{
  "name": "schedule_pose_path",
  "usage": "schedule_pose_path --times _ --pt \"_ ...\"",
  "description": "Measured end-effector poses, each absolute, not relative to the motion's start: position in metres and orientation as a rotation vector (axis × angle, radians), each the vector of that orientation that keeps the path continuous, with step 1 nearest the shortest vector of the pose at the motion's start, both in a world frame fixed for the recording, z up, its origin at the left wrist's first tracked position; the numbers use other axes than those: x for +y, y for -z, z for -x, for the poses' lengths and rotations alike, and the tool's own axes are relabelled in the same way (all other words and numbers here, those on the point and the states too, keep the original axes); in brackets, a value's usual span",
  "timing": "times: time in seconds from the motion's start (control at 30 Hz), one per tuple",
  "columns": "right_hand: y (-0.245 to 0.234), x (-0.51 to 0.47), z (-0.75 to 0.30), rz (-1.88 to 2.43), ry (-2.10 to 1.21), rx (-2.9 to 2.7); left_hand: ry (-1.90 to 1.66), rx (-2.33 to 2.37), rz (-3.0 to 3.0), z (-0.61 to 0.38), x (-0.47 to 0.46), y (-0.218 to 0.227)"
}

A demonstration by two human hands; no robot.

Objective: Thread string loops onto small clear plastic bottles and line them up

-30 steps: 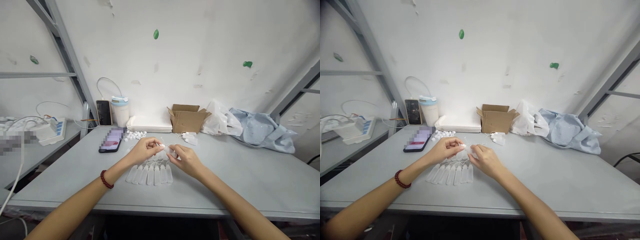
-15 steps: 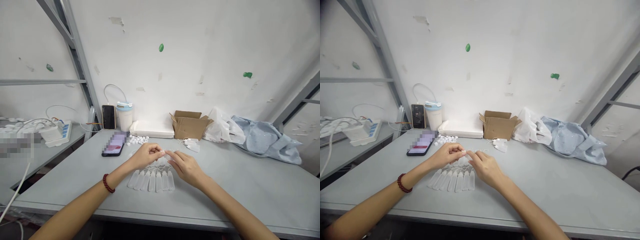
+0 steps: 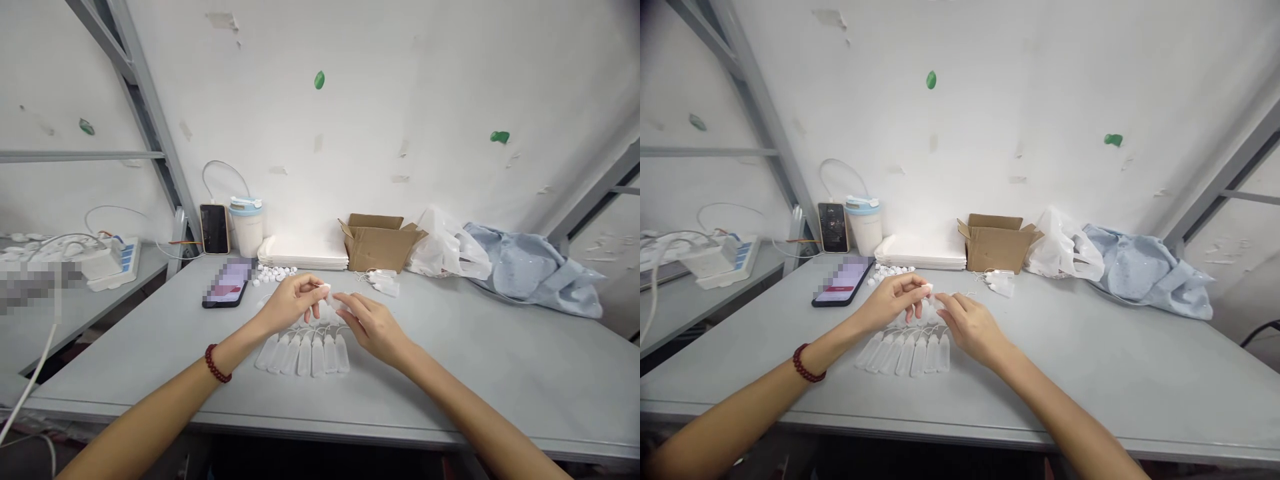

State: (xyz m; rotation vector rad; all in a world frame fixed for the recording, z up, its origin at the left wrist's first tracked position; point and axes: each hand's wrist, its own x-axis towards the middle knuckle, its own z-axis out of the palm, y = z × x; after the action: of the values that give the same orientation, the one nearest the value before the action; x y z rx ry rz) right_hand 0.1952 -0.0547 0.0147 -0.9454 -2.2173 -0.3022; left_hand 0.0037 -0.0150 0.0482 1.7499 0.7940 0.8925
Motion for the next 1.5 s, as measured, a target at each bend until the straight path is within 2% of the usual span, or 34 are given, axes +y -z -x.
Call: schedule_pose_path --times 0.47,0.57,0.73,0.8,0.97,1.17,1.37,1.5 --pt "-0.011 -0.054 -0.197 1.000 0.162 -2.198 -0.692 0.750 -1.629 -0.004 -0.013 -0.040" --pt "-0.011 -0.055 -0.198 1.043 -0.058 -2.148 -0.683 0.749 -1.742 -0.003 -0.014 -0.039" --pt "-0.021 -0.057 -0.200 1.116 -0.665 -1.954 -0.750 0.759 -2.021 0.000 -0.017 -0.039" --pt "-0.025 -0.057 -0.200 1.113 -0.798 -1.876 -0.743 0.766 -2.008 0.000 -0.017 -0.041" --pt "-0.025 -0.058 -0.196 1.111 -0.823 -1.819 -0.657 0.863 -1.902 -0.003 -0.018 -0.044" --pt "-0.022 -0.056 -0.197 1.081 -0.983 -1.729 -0.705 0.822 -2.083 -0.003 -0.021 -0.043" --pt "-0.023 -0.057 -0.195 1.123 -0.857 -1.798 -0.683 0.856 -1.990 -0.005 -0.019 -0.042" --pt "-0.024 -0.059 -0.194 1.116 -0.929 -1.765 -0.701 0.853 -2.072 -0.007 -0.022 -0.038"
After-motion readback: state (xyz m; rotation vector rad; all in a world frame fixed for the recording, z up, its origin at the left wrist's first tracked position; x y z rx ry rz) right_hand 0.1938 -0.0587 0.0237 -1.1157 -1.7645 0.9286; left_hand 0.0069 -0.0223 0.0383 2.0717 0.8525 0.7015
